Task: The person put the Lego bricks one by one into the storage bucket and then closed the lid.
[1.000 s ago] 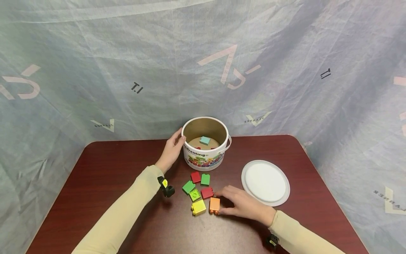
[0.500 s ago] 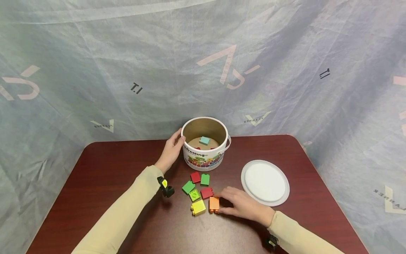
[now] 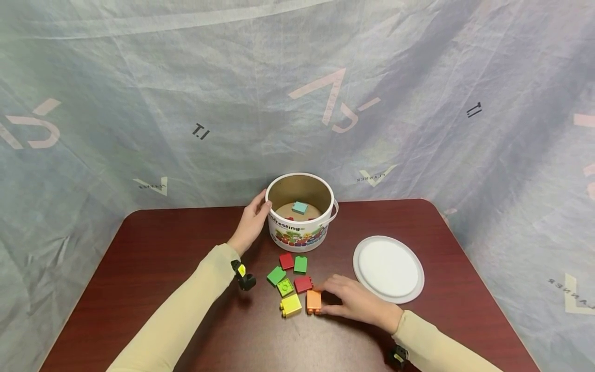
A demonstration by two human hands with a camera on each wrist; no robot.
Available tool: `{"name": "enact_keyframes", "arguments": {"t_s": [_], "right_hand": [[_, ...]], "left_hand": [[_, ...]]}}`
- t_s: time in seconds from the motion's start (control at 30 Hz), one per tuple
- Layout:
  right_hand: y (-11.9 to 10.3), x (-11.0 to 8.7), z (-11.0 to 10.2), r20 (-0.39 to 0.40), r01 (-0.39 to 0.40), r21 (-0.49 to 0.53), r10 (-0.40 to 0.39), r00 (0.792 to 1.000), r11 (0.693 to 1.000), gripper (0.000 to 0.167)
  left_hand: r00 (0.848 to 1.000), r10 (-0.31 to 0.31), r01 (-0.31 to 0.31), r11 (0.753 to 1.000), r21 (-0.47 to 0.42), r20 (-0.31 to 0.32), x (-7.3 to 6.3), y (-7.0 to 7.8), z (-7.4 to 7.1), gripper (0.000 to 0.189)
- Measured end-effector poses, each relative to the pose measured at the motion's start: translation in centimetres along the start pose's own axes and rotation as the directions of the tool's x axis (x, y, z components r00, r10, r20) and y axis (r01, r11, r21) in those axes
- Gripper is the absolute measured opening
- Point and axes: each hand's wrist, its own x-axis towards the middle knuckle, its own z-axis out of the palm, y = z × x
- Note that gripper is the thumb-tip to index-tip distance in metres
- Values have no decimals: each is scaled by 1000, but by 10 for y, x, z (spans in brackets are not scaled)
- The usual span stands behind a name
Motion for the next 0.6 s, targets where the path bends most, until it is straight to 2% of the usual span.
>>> {"name": "enact_keyframes", "arguments": {"t_s": [0.6], "right_hand": [[0,0,0,-19,7,41,-6,1000,999,41]], "left_hand": [[1000,4,-4,1000,6,-7,0,-1,0,60]]}}
